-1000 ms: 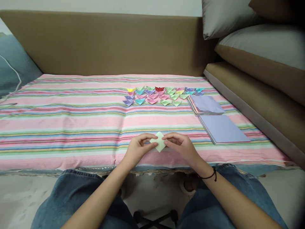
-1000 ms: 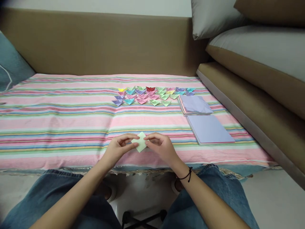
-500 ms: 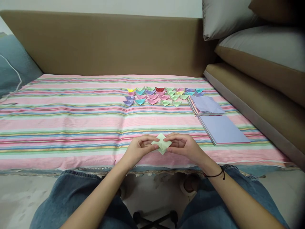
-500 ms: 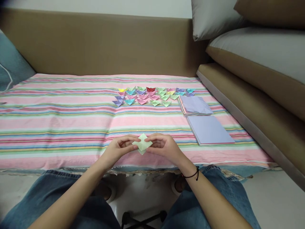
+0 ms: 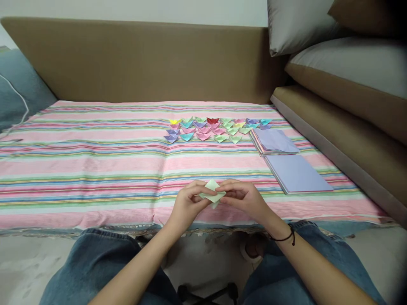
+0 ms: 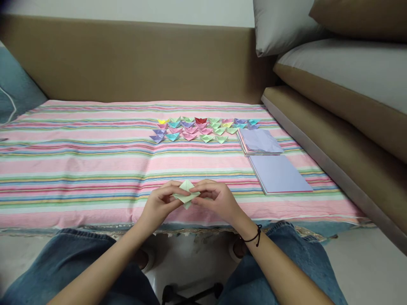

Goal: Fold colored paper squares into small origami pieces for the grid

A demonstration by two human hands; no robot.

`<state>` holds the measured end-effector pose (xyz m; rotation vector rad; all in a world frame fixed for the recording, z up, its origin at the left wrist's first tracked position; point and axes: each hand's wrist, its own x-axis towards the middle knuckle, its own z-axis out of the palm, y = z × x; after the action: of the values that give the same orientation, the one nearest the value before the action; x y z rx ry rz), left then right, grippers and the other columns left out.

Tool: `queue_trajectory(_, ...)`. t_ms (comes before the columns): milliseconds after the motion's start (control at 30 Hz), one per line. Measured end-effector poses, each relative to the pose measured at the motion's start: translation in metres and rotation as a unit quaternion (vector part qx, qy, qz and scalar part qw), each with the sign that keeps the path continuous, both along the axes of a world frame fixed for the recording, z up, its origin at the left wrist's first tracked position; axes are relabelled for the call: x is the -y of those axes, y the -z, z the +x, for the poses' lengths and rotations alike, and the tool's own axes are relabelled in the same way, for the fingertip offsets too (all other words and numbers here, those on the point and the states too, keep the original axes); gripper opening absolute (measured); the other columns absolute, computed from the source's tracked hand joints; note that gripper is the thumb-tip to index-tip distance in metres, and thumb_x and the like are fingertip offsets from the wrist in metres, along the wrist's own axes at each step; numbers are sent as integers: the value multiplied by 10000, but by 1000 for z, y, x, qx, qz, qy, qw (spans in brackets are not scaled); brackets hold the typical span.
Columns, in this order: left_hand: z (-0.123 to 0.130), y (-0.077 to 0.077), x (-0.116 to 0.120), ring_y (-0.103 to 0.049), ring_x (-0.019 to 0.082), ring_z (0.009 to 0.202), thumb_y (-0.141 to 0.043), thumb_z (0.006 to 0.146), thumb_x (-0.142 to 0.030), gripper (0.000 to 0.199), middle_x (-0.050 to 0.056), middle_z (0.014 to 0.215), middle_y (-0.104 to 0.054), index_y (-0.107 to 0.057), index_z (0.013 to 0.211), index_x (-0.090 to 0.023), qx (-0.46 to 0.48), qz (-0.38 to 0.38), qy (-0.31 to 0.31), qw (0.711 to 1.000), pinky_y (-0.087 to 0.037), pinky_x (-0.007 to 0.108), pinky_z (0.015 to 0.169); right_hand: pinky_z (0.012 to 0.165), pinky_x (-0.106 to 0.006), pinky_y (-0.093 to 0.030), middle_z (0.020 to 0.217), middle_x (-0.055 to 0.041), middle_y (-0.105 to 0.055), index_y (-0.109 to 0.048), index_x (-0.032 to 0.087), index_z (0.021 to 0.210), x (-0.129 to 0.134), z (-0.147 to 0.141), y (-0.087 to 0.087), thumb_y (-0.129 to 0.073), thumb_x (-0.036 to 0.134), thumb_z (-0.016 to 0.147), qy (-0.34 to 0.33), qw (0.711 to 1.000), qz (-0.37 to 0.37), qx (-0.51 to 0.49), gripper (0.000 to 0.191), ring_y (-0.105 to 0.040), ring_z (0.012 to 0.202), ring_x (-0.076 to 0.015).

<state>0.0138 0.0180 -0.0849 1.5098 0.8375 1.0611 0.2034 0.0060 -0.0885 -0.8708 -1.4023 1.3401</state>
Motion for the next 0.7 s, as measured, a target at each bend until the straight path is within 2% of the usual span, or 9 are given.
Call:
queue_trajectory(133, 2, 3, 1, -608, 196, 829, -698, 711, -183, 84, 76, 875, -642, -737, 781, -208, 25, 23, -5, 999, -494, 283, 680, 806, -344, -550, 1003, -46, -690, -678, 262, 1039, 1, -3, 0, -728, 258, 723, 33, 999, -33, -21, 320, -640, 929, -205)
queue_trajectory(267, 3, 1, 2, -615, 204, 842, -699, 709, -180, 88, 80, 886, -660, -737, 784, -208, 15, 37, 6, 999, -494, 284, 687, 723, -326, -559, 946, -50, -703, -711, 251, 973, 2, -5, -1, -691, 271, 754, 57, 998, -3, 11, 221, -647, 882, -209)
queue_trajectory(533, 3, 4, 2, -606, 172, 827, -656, 721, -88, 222, 56, 903, -655, -736, 861, -241, -19, 77, 24, 997, -474, 250, 674, 661, -314, -531, 911, -59, -685, -714, 257, 979, 3, -5, -3, -647, 283, 791, 77, 991, 65, 84, 201, -635, 842, -203)
queue_trajectory(700, 4, 2, 2, -610, 169, 817, -649, 704, -56, 241, 45, 883, -657, -741, 823, -244, -19, 74, 28, 997, -476, 255, 700, 663, -316, -536, 895, -59, -702, -718, 236, 956, 5, -7, -5, -658, 281, 774, 86, 992, 46, 80, 197, -648, 811, -199)
